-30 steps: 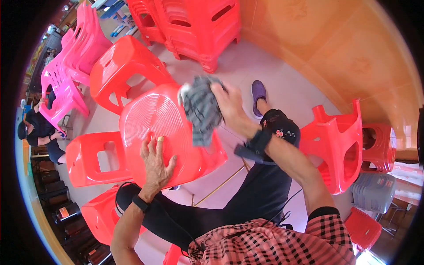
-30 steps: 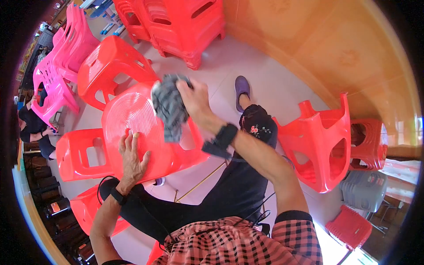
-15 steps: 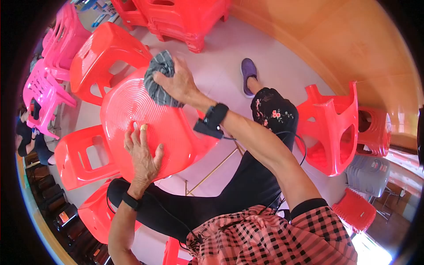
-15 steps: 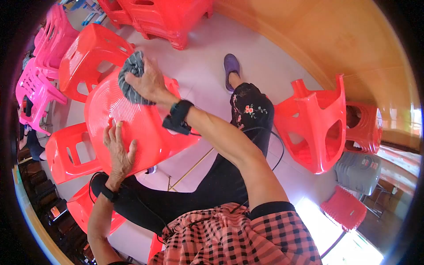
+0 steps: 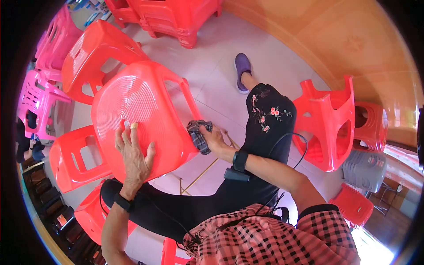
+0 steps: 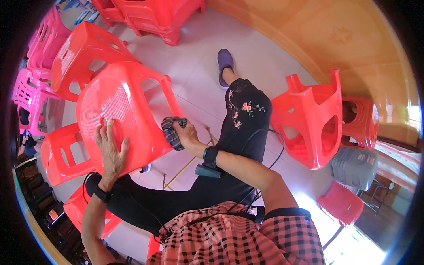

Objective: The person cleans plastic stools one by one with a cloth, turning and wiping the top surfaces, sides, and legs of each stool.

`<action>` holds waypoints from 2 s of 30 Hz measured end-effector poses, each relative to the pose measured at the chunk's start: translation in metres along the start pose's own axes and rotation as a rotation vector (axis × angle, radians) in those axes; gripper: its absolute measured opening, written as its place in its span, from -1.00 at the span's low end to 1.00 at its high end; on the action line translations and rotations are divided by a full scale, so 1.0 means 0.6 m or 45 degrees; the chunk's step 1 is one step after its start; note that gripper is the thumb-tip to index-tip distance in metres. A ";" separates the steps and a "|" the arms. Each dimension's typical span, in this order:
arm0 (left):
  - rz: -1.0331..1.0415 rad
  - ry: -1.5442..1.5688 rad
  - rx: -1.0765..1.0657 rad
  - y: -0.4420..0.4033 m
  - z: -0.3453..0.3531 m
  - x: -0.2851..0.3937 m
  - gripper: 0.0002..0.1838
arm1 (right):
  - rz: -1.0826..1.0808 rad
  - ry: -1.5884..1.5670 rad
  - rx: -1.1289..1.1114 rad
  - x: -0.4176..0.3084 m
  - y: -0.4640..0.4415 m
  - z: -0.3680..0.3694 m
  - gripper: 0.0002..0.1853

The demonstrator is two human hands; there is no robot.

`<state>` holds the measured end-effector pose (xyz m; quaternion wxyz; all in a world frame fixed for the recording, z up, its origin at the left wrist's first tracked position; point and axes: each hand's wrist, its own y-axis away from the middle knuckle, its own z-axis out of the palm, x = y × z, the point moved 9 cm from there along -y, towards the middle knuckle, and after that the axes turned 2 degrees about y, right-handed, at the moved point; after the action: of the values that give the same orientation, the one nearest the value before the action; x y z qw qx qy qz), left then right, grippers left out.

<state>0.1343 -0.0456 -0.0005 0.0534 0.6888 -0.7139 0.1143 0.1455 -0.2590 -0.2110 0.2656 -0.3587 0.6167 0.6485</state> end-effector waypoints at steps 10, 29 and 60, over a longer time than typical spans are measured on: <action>-0.023 0.033 -0.037 0.003 0.001 -0.001 -0.27 | -0.165 -0.315 0.063 -0.085 -0.046 -0.005 -0.64; -0.067 -0.016 -0.235 0.015 0.011 -0.003 -0.22 | -0.354 -0.081 0.056 -0.233 -0.436 0.109 -0.54; -0.022 0.059 -0.081 0.003 0.005 -0.010 -0.24 | -0.258 0.829 0.153 0.014 -0.305 -0.059 -0.56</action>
<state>0.1331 -0.0406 -0.0050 0.0926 0.6902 -0.7097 0.1069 0.2890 -0.2770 -0.3286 0.1385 -0.5899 0.6674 0.4330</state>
